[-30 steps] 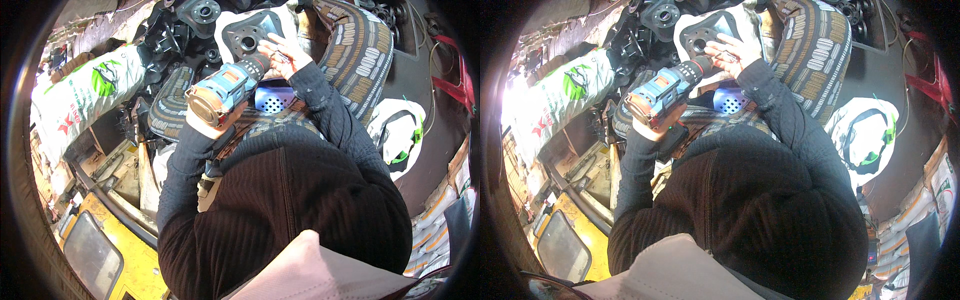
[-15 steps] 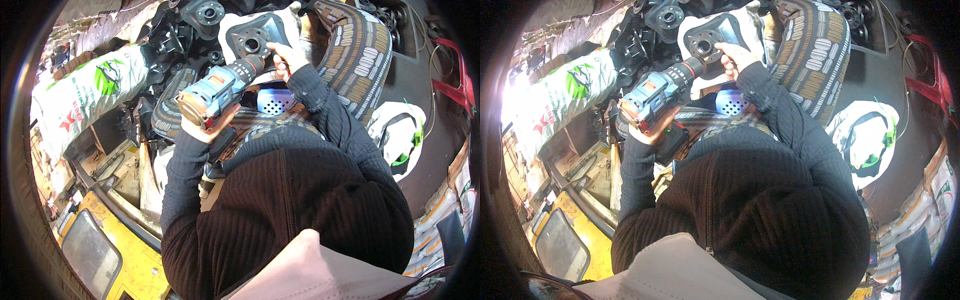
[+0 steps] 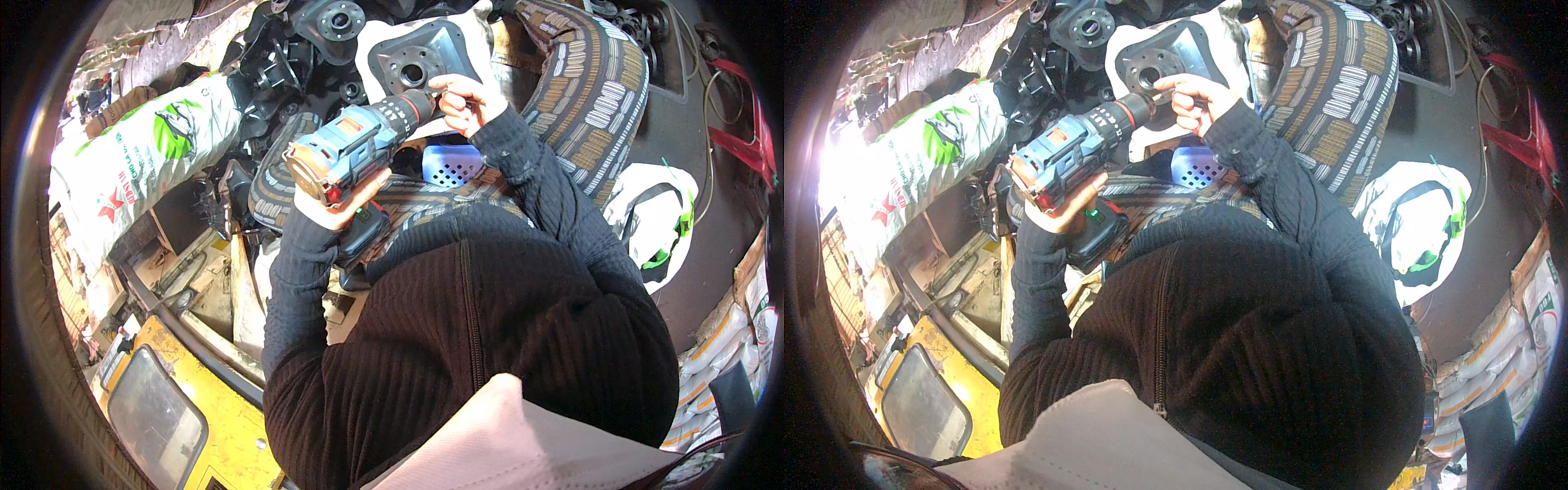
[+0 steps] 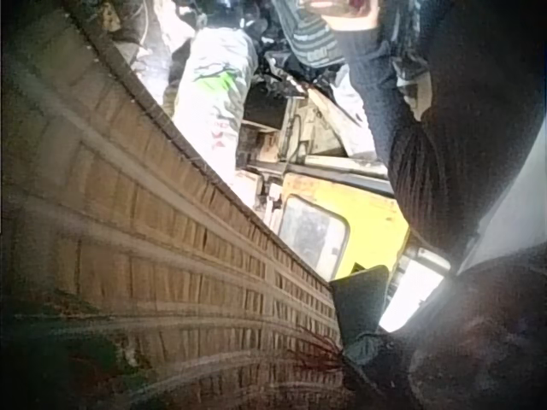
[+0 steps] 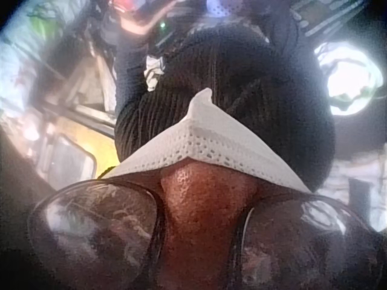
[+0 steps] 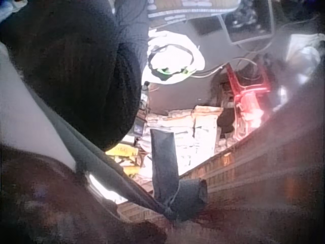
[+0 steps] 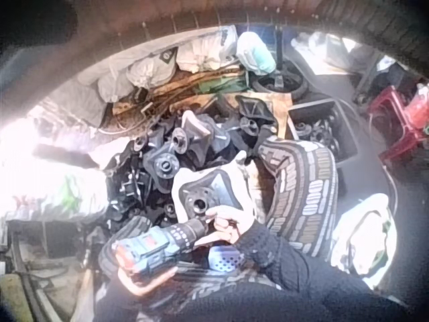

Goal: The person uses a cordless drill to drive screws into black plastic parts. They repeatedly pick up parts, align them, and drill while holding the part with the other hand. The person places finished parts aside and continues with the next one.

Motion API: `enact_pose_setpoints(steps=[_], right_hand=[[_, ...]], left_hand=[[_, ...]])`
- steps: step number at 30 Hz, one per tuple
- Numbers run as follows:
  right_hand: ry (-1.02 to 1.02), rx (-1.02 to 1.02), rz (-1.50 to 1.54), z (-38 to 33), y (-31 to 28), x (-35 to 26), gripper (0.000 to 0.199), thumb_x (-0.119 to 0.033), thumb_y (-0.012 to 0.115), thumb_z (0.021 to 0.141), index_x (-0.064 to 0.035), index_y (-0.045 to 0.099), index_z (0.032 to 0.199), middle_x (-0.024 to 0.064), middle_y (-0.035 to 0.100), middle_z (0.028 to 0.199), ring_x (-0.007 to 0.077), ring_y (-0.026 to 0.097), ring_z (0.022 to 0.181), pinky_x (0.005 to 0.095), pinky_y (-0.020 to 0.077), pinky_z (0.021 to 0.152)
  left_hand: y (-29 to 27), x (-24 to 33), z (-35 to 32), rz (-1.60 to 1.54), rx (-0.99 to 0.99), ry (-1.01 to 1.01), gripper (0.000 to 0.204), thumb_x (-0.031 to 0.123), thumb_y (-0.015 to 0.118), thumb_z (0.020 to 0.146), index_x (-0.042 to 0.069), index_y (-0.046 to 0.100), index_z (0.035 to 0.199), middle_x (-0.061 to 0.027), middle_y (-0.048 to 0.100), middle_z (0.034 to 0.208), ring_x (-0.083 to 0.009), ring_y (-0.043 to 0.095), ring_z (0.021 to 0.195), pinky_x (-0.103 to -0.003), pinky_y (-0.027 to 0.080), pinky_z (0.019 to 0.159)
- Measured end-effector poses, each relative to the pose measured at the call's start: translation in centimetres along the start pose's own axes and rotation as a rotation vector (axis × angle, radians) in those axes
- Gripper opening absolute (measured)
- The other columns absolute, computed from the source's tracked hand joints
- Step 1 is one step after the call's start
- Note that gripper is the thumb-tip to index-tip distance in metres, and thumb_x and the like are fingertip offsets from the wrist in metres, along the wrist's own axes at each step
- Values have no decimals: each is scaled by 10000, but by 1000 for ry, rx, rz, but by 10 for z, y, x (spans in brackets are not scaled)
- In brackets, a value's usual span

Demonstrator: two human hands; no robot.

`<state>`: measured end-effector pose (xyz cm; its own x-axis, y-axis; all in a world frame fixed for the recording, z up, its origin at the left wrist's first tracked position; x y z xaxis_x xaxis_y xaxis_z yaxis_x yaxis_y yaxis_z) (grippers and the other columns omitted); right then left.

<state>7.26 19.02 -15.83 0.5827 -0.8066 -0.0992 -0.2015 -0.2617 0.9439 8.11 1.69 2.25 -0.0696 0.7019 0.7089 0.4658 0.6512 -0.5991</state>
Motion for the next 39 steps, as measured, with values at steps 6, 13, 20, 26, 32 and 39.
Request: enact_pose_setpoints(steps=[6,13,20,26,32,39], right_hand=[[35,-96,-2,2,2,0,327,-139,460,881,43,511,1147,-42,326,609,60,291,495,201,267,442],[111,-106,-98,8,1,2,376,-158,471,879,38,491,1200,-49,299,539,45,284,447,181,271,380],[179,-169,-40,10,4,2,364,-144,447,907,12,483,1233,-64,261,516,27,255,426,164,237,358],[221,-201,-12,6,14,4,362,-173,420,935,-34,475,1265,-76,234,537,24,236,429,161,228,358],[89,218,-65,8,-2,3,295,-221,483,921,-99,566,1176,-60,300,587,50,249,427,203,300,353],[-131,743,-268,9,-55,-4,221,-187,671,805,-46,647,974,-55,474,621,47,363,467,213,298,396]], left_hand=[[-7,7,2,113,-18,98,449,97,781,676,-21,572,1055,-115,637,998,-191,635,889,-326,514,788],[-11,14,3,362,-35,402,502,106,764,681,-3,532,1113,-118,613,1032,-220,615,923,-340,493,823],[-5,5,13,524,-181,446,563,153,716,709,59,456,1199,-115,562,1098,-228,575,994,-349,460,872],[4,-24,19,265,-276,115,466,120,721,666,62,531,1087,-75,585,1015,-210,587,912,-324,470,816],[-4,-28,26,555,-192,165,550,252,643,756,86,420,1231,-75,527,1140,-214,539,1028,-364,420,913],[-5,-29,64,699,-128,248,561,209,668,743,52,421,1221,-137,525,1140,-264,521,1084,-357,436,913]])
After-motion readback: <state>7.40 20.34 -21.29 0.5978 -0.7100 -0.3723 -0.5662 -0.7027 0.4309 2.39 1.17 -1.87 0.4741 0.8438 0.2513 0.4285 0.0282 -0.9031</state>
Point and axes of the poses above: each hand's wrist, its own z-axis towards the middle knuckle, its own y-axis out of the palm, x = y × z, the point moved 5 cm from there along z, towards the middle knuckle
